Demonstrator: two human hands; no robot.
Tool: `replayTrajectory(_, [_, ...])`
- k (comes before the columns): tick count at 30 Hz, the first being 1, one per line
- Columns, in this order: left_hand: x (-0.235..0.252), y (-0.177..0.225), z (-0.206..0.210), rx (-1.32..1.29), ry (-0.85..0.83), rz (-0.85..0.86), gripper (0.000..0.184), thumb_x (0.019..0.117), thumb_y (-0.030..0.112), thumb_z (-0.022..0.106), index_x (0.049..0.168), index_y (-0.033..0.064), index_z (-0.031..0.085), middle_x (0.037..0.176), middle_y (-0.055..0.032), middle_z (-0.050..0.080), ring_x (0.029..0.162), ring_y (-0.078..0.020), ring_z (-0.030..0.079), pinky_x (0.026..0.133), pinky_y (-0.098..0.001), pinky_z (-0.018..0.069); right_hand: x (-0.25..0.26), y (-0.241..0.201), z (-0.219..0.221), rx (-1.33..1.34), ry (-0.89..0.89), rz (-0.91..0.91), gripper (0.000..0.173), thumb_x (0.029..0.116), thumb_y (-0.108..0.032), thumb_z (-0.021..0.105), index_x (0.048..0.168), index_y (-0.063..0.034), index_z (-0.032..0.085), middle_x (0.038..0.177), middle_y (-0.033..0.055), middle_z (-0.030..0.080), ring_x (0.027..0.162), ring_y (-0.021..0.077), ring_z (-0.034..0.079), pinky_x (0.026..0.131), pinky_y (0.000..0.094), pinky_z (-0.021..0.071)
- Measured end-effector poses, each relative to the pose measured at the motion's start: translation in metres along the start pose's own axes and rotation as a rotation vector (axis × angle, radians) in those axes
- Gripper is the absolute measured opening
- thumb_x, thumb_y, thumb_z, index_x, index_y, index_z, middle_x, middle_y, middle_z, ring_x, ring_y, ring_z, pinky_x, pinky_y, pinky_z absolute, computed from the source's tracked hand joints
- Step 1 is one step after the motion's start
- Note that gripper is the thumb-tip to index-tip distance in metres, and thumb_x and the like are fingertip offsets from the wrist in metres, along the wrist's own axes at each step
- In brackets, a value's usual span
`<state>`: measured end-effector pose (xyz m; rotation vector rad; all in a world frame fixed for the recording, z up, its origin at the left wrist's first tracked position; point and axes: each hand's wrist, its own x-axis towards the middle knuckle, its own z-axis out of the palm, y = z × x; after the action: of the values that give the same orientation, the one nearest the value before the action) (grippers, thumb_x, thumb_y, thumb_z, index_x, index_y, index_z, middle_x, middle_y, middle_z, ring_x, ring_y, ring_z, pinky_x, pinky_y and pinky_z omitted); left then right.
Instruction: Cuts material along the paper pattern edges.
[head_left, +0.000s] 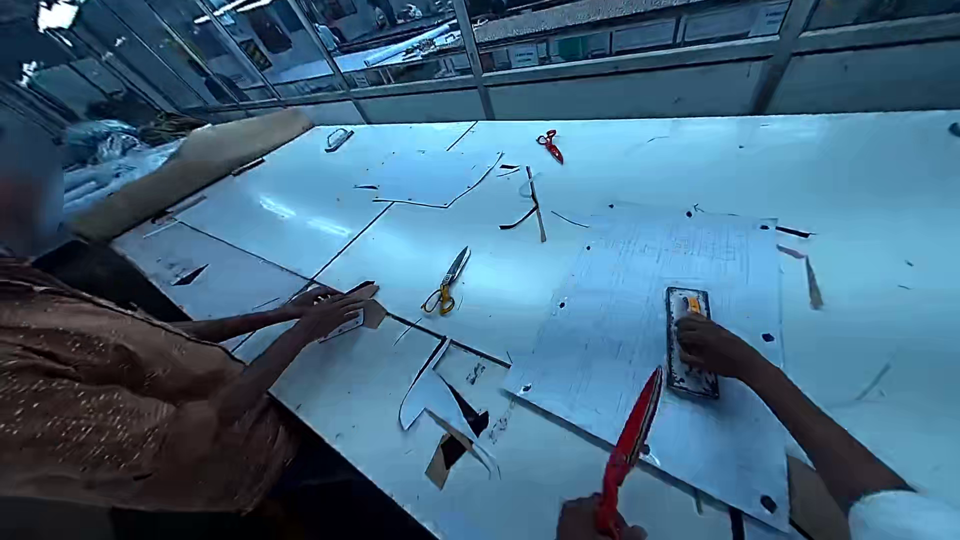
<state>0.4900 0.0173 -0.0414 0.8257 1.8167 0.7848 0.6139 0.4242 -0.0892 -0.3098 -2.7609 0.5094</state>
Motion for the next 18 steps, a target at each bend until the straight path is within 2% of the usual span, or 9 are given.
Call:
replayTrajectory(2, [-0.026, -0.013, -0.036, 0.189, 0.155, 0.057, 0.036, 0.0856, 0.029, 0.084, 0.099, -0.0035, 0.076, 0.085, -0.0166, 0.074, 0.079, -0.0282, 0.072, 0.079, -0.0495, 0.059, -0.006, -0.028, 0.008, -0.02, 0.147, 0.097, 0.018, 0.0772, -0.004, 0.083, 0.09, 0.003, 0.073, 0.111, 0.024, 0.069, 0.114, 0.0448, 0.063, 0.106, 0.0615, 0.046])
replayTrajectory(4, [-0.048, -0.029, -0.068, 0.345, 0.31, 0.141, 0.033, 0.083, 0.025, 0.084, 0.093, -0.0046, 0.074, 0.085, -0.0187, 0.074, 0.079, -0.0321, 0.073, 0.078, -0.0526, 0.06, -0.014, -0.078, 0.023, 0.034, 0.319, 0.322, 0.019, 0.0874, -0.009, 0.076, 0.101, 0.0027, 0.072, 0.12, 0.0241, 0.067, 0.12, 0.0443, 0.06, 0.102, 0.0612, 0.0482])
replayTrajectory(6, [-0.065, -0.054, -0.089, 0.349, 0.369, 0.168, 0.032, 0.0823, 0.023, 0.084, 0.091, -0.0053, 0.073, 0.082, -0.018, 0.073, 0.076, -0.0304, 0.072, 0.075, -0.0508, 0.06, -0.024, -0.144, 0.046, 0.236, 0.44, 0.586, 0.026, 0.0969, -0.015, 0.067, 0.112, 0.0063, 0.068, 0.12, 0.0251, 0.066, 0.116, 0.0416, 0.062, 0.099, 0.0603, 0.05])
replayTrajectory(7, [-0.071, -0.066, -0.096, 0.294, 0.376, 0.159, 0.033, 0.0815, 0.024, 0.085, 0.092, -0.0051, 0.073, 0.08, -0.0158, 0.073, 0.072, -0.0262, 0.071, 0.072, -0.0466, 0.0597, -0.029, -0.177, 0.061, 0.363, 0.488, 0.683, 0.029, 0.0988, -0.016, 0.065, 0.116, 0.0078, 0.066, 0.115, 0.0235, 0.068, 0.109, 0.037, 0.066, 0.094, 0.056, 0.0545])
replayTrajectory(10, [-0.086, -0.094, -0.111, 0.053, 0.336, 0.076, 0.038, 0.0824, 0.024, 0.086, 0.104, -0.0048, 0.074, 0.08, -0.0079, 0.075, 0.07, -0.0122, 0.071, 0.071, -0.032, 0.0598, -0.032, -0.261, 0.11, 0.73, 0.558, 0.871, 0.027, 0.0986, -0.011, 0.062, 0.117, 0.0082, 0.063, 0.099, 0.0186, 0.07, 0.087, 0.0268, 0.07, 0.078, 0.0453, 0.0595])
replayTrajectory(12, [-0.089, -0.104, -0.125, -0.078, 0.305, 0.006, 0.034, 0.0858, 0.021, 0.083, 0.106, -0.0035, 0.072, 0.08, -0.0043, 0.075, 0.068, -0.0079, 0.069, 0.069, -0.0275, 0.0593, -0.023, -0.299, 0.14, 0.949, 0.548, 0.944, 0.024, 0.0987, -0.01, 0.06, 0.115, 0.0074, 0.063, 0.095, 0.0138, 0.071, 0.077, 0.02, 0.072, 0.07, 0.0375, 0.0622])
replayTrajectory(15, [-0.084, -0.122, -0.156, -0.129, 0.251, -0.034, 0.029, 0.0892, 0.023, 0.08, 0.104, -0.0006, 0.072, 0.078, -0.0028, 0.075, 0.066, -0.0084, 0.071, 0.067, -0.028, 0.0616, 0.007, -0.328, 0.162, 1.2, 0.487, 1.155, 0.028, 0.1035, -0.01, 0.057, 0.125, 0.0073, 0.059, 0.102, 0.016, 0.073, 0.078, 0.0218, 0.074, 0.071, 0.0367, 0.0636])
replayTrajectory(18, [-0.076, -0.139, -0.195, -0.082, 0.109, -0.04, 0.033, 0.093, 0.029, 0.074, 0.109, -0.0001, 0.072, 0.082, -0.0049, 0.074, 0.069, -0.0102, 0.069, 0.068, -0.0305, 0.0594, 0.049, -0.345, 0.167, 1.339, 0.62, 1.306, 0.027, 0.1075, -0.011, 0.051, 0.124, 0.0091, 0.057, 0.103, 0.0179, 0.072, 0.078, 0.0205, 0.073, 0.071, 0.0334, 0.062])
